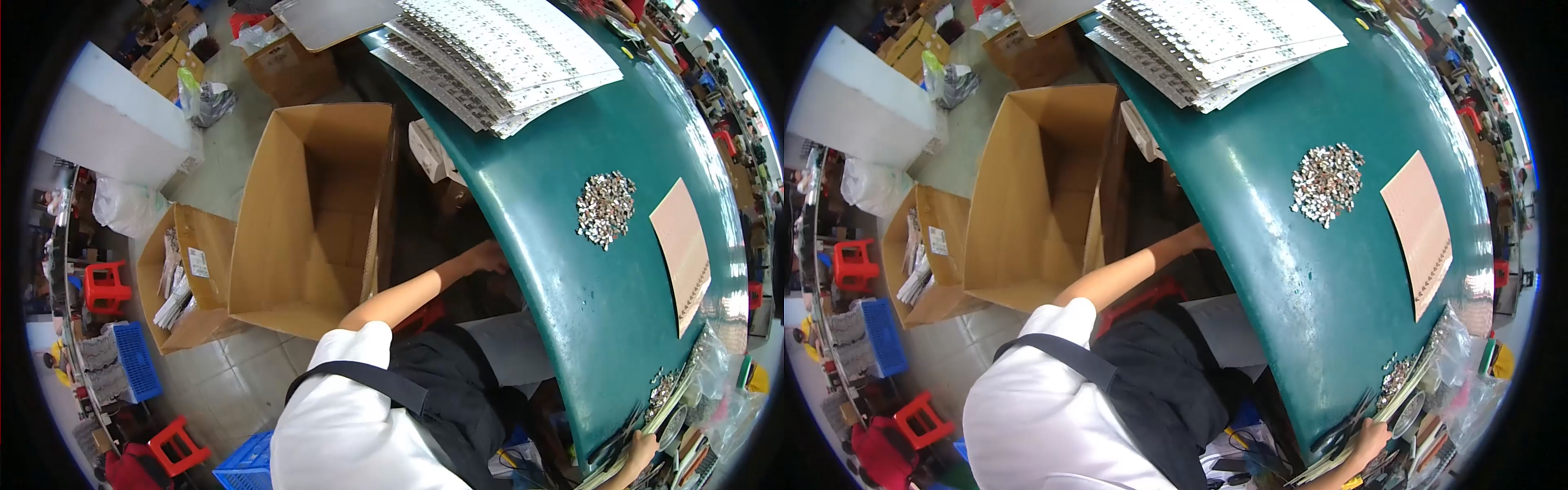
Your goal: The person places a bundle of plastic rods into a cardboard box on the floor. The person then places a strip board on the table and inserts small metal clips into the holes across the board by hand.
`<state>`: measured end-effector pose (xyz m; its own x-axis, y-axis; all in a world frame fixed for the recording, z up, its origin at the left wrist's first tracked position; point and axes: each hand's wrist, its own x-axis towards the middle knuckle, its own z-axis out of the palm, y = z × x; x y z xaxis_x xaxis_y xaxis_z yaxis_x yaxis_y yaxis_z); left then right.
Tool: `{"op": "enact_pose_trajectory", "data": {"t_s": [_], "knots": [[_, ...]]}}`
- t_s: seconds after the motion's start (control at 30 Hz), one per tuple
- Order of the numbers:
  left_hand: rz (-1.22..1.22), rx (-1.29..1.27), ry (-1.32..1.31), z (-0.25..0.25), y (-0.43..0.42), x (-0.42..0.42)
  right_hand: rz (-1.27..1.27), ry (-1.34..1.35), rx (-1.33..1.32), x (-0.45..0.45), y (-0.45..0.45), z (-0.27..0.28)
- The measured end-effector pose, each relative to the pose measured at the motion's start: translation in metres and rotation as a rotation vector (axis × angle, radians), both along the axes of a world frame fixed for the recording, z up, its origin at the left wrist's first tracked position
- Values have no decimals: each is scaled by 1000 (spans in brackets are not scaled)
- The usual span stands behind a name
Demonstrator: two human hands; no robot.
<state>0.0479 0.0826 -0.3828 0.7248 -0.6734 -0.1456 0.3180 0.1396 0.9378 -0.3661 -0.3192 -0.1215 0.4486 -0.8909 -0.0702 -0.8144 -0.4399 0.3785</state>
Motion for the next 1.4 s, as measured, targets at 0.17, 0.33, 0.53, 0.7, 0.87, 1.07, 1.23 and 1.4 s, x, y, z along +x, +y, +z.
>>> {"op": "enact_pose_trajectory", "data": {"t_s": [0.17,0.33,0.53,0.7,0.87,1.07,1.23,1.4], "knots": [[569,630,-739,73,130,-60,16,-7,-64,-45,-41,-29],[919,1336,-923,72,204,-69,-92,-36,-117,25,52,12],[436,1298,-316,52,252,-60,4,-150,-276,-21,-8,-53],[626,1093,-544,56,321,-72,-33,-334,-226,-27,-6,-55],[430,1186,-572,21,342,-89,-197,-414,-143,17,55,3],[311,1331,-506,22,351,-121,-151,-219,-170,22,48,0],[-186,1329,-360,35,378,-104,-91,-170,-240,14,47,-4],[72,1311,-440,58,300,-97,-76,-194,-252,15,43,-5]]}}
